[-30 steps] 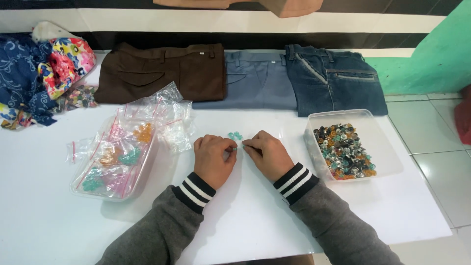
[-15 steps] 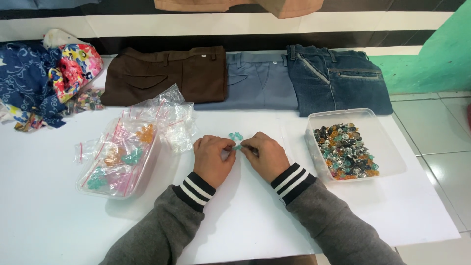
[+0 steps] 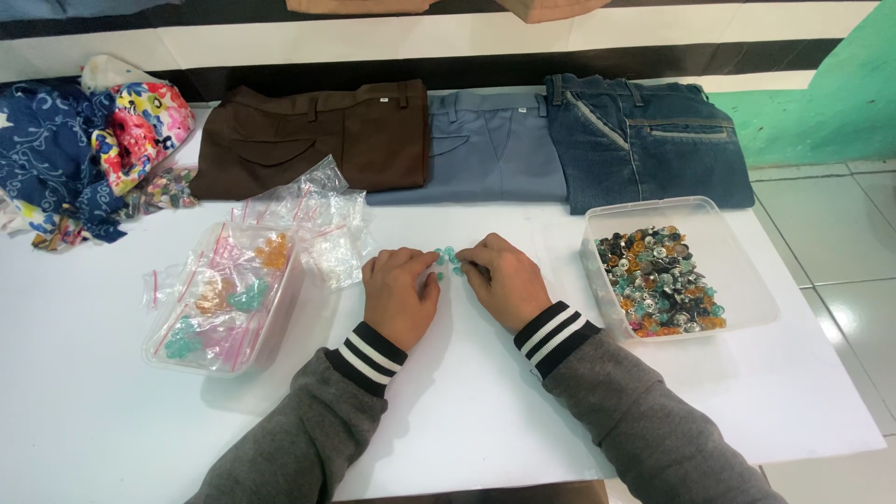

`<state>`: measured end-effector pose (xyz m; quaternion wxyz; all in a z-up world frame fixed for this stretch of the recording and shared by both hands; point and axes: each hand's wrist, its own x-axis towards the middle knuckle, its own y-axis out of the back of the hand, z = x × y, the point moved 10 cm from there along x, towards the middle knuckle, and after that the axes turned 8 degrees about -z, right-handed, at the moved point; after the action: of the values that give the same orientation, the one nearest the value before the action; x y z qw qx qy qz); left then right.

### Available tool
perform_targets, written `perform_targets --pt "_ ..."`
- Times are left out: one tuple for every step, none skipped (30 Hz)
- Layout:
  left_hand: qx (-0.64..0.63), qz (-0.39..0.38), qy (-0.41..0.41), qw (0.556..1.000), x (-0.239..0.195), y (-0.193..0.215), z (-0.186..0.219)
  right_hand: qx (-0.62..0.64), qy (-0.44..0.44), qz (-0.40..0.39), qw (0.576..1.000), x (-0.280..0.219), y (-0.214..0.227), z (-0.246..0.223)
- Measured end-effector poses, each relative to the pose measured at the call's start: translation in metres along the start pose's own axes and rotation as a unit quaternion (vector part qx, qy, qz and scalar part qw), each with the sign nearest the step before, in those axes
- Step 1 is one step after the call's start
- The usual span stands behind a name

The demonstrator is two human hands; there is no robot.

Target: The person sorts colorful buttons from a plastic container onto a white table, then picks up small plastic bags and places the sorted buttons inside them. The person repeats this process, handling buttons and bags by hand.

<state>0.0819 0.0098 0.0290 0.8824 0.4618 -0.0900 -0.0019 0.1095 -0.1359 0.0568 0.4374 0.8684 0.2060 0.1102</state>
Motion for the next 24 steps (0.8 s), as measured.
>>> perform_targets --pt "0.0 0.0 0.001 1.0 -0.001 0.001 0.0 0.0 0.0 -0.001 1.0 -0.001 -0.001 -0.001" --pt "0.0 -0.005 -0.003 1.0 -0.001 0.0 0.001 -0.002 -0.003 -0.005 1.0 -0.001 -0.002 -0.001" --pt "0.0 -0.009 -0.006 1.0 -0.001 0.0 0.002 -0.004 -0.006 -0.009 1.0 -0.001 -0.002 -0.002" --pt "0.0 -0.009 -0.006 1.0 -0.001 0.0 0.003 -0.004 -0.006 -0.008 1.0 -0.001 -0.002 -0.002" --pt "0.0 -0.008 -0.008 1.0 -0.001 0.001 0.004 -0.005 -0.005 -0.008 1.0 -0.001 -0.001 -0.002" --pt "-0.001 -0.008 -0.009 1.0 -0.001 0.001 0.005 -0.006 -0.003 -0.009 1.0 -0.001 -0.001 -0.002" --pt "0.0 -0.007 -0.009 1.0 -0.001 0.001 0.005 -0.006 -0.002 -0.009 1.0 -0.001 -0.001 -0.003" --pt "-0.002 0.003 -0.007 1.0 -0.001 0.003 0.004 0.001 -0.007 -0.006 1.0 -0.002 0.0 -0.001" --pt "-0.004 0.014 -0.006 1.0 -0.002 0.005 0.003 0.007 -0.011 -0.004 1.0 -0.002 0.0 0.0" --pt "-0.004 0.014 -0.005 1.0 -0.001 0.005 0.001 0.007 -0.011 -0.004 1.0 -0.003 0.002 -0.002" --pt "0.009 0.024 0.0 1.0 -0.001 0.006 -0.001 0.006 -0.011 0.006 1.0 -0.003 0.005 -0.004" --pt "0.022 0.034 0.004 0.999 -0.001 0.008 -0.003 0.005 -0.012 0.018 1.0 -0.004 0.01 -0.006" --pt "0.021 0.034 0.004 0.999 0.002 0.006 -0.005 0.005 -0.012 0.018 1.0 -0.002 0.011 -0.007" --pt "0.03 0.03 0.006 0.999 0.004 0.003 -0.008 -0.012 -0.01 0.013 1.0 -0.001 0.011 -0.009" --pt "0.039 0.027 0.009 0.999 0.006 0.001 -0.01 -0.029 -0.009 0.008 1.0 0.0 0.011 -0.011" --pt "0.039 0.026 0.009 0.999 0.006 0.001 -0.009 -0.029 -0.009 0.008 1.0 0.0 0.011 -0.012" --pt "0.042 0.023 0.006 0.999 0.007 0.001 -0.007 -0.041 -0.003 0.0 0.999 0.0 0.01 -0.015" --pt "0.045 0.02 0.003 0.999 0.007 0.001 -0.005 -0.054 0.003 -0.007 0.999 0.0 0.009 -0.018" --pt "0.045 0.02 0.002 0.999 0.008 0.002 -0.004 -0.054 0.003 -0.006 0.999 0.0 0.009 -0.018" --pt "0.047 0.019 0.001 0.999 0.008 0.002 -0.003 -0.061 0.004 -0.009 0.998 0.0 0.008 -0.018" --pt "0.05 0.017 0.001 0.999 0.007 0.001 -0.002 -0.068 0.004 -0.012 0.998 0.0 0.007 -0.018" --pt "0.05 0.018 0.0 0.999 0.007 0.001 -0.002 -0.067 0.004 -0.011 0.998 -0.001 0.006 -0.017" --pt "0.052 0.015 0.001 0.999 0.006 0.0 -0.003 -0.062 0.0 -0.012 0.998 -0.001 0.005 -0.014" --pt "0.054 0.014 0.001 0.998 0.006 -0.001 -0.004 -0.057 -0.003 -0.012 0.998 -0.001 0.004 -0.012"
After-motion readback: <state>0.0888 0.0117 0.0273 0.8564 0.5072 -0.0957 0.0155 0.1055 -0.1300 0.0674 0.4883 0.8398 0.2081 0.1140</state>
